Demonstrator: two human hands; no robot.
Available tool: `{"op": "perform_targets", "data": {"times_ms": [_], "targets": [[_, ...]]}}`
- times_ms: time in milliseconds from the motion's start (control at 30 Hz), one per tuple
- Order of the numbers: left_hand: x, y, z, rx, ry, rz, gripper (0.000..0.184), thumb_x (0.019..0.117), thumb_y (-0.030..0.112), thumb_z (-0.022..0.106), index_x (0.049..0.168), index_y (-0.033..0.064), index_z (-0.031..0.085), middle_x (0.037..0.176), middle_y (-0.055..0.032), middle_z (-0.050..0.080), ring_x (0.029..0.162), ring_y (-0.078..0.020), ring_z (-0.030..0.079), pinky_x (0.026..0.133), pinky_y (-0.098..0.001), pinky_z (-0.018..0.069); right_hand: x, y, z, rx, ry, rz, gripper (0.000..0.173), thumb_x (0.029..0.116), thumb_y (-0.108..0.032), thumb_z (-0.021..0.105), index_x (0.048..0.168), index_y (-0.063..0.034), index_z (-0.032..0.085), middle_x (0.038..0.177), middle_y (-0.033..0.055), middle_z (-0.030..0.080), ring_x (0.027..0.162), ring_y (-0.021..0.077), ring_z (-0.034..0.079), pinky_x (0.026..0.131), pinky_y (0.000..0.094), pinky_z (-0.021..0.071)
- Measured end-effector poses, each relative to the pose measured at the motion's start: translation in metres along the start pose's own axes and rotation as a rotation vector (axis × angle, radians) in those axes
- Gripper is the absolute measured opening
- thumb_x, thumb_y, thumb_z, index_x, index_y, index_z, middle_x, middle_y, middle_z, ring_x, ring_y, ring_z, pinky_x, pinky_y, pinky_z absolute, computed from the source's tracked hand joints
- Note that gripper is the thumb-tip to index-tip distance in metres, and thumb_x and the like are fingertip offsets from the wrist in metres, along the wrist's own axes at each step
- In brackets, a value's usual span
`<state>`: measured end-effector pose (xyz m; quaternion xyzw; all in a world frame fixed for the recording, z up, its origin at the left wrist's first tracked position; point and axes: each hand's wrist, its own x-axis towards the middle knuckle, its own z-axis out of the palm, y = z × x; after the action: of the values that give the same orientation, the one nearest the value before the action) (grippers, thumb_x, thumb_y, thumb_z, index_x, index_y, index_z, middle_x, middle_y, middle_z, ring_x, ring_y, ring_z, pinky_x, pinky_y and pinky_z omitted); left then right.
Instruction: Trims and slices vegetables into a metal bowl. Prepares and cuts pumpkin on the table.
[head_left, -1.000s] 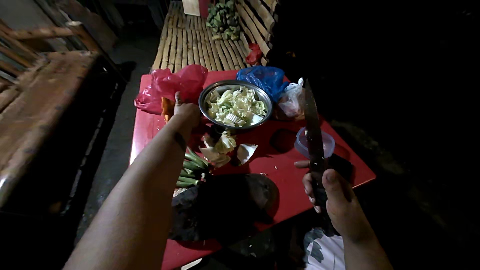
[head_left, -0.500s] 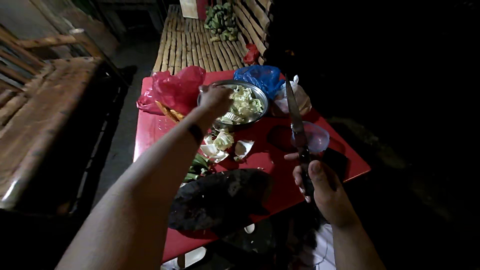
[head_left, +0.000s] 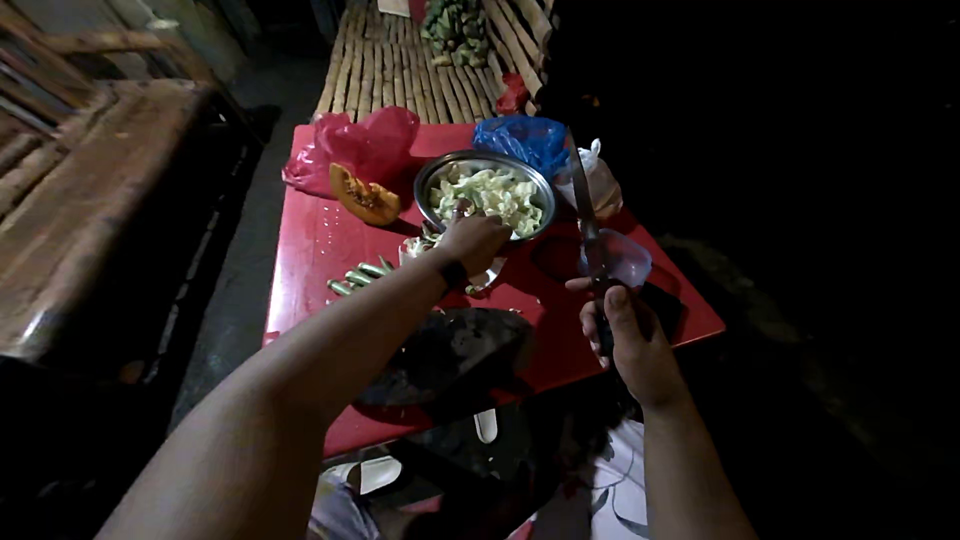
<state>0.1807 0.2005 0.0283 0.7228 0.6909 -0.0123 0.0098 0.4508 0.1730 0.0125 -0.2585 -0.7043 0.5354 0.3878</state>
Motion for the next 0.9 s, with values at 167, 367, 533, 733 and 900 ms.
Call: {"op": "perform_targets", "data": {"times_ms": [167,367,533,733,900], "targets": [[-0.034,-0.005,-0.003,-0.028,-0.013,0.019,0.033,0.0987,0.005,0.060,0.130,0.0152,0.067,0.129,-0.0102,0.068,0.128,-0.0336,0.058,0.122,-0.0669,0.0124,0.005,0.001,0.007,-0.007,0.003,0.049,0.042,0.1109,-0.037,0.036,0.127,-0.0102,0.065,0.073,-0.0077,0.058,0.052,0.0011,0.050,0.045,0.0150,0.0434],[-0.102,-0.070,-0.029,-0.191,0.269,-0.119,0.028,0.0980,0.013,0.066,0.125,0.0060,0.068,0.132,-0.0198,0.064,0.127,-0.0423,0.057,0.108,-0.0698,0.0352,0.016,0.005,0.020,-0.028,-0.050,0.178,0.048,0.1126,-0.038,0.029,0.128,-0.0102,0.064,0.069,-0.0048,0.055,0.048,0.0038,0.048,0.041,0.0173,0.0419],[-0.182,-0.119,-0.018,-0.350,0.055,-0.293,0.019,0.0991,0.003,0.064,0.115,-0.0054,0.069,0.117,-0.0247,0.068,0.110,-0.0413,0.066,0.100,-0.0620,0.0490,0.027,0.009,0.040,-0.060,-0.141,0.253,0.048,0.1127,-0.042,0.030,0.128,-0.0113,0.065,0.068,-0.0028,0.055,0.048,0.0051,0.048,0.041,0.0184,0.0410],[-0.221,-0.112,0.043,-0.261,0.081,-0.178,0.022,0.0926,0.005,0.073,0.115,0.0072,0.074,0.122,-0.0142,0.070,0.116,-0.0407,0.062,0.101,-0.0620,0.0471,0.036,0.009,0.073,-0.049,-0.232,0.343,0.049,0.1122,-0.045,0.031,0.130,-0.0114,0.063,0.068,-0.0019,0.054,0.047,0.0060,0.046,0.041,0.0200,0.0408],[-0.225,-0.109,0.050,-0.248,0.119,-0.226,0.018,0.0959,0.004,0.068,0.113,0.0027,0.073,0.122,-0.0186,0.068,0.118,-0.0430,0.060,0.102,-0.0619,0.0461,0.037,0.005,0.096,0.035,-0.309,0.416,0.053,0.1112,-0.049,0.030,0.132,-0.0136,0.062,0.070,-0.0001,0.054,0.048,0.0074,0.048,0.041,0.0198,0.0406]]}}
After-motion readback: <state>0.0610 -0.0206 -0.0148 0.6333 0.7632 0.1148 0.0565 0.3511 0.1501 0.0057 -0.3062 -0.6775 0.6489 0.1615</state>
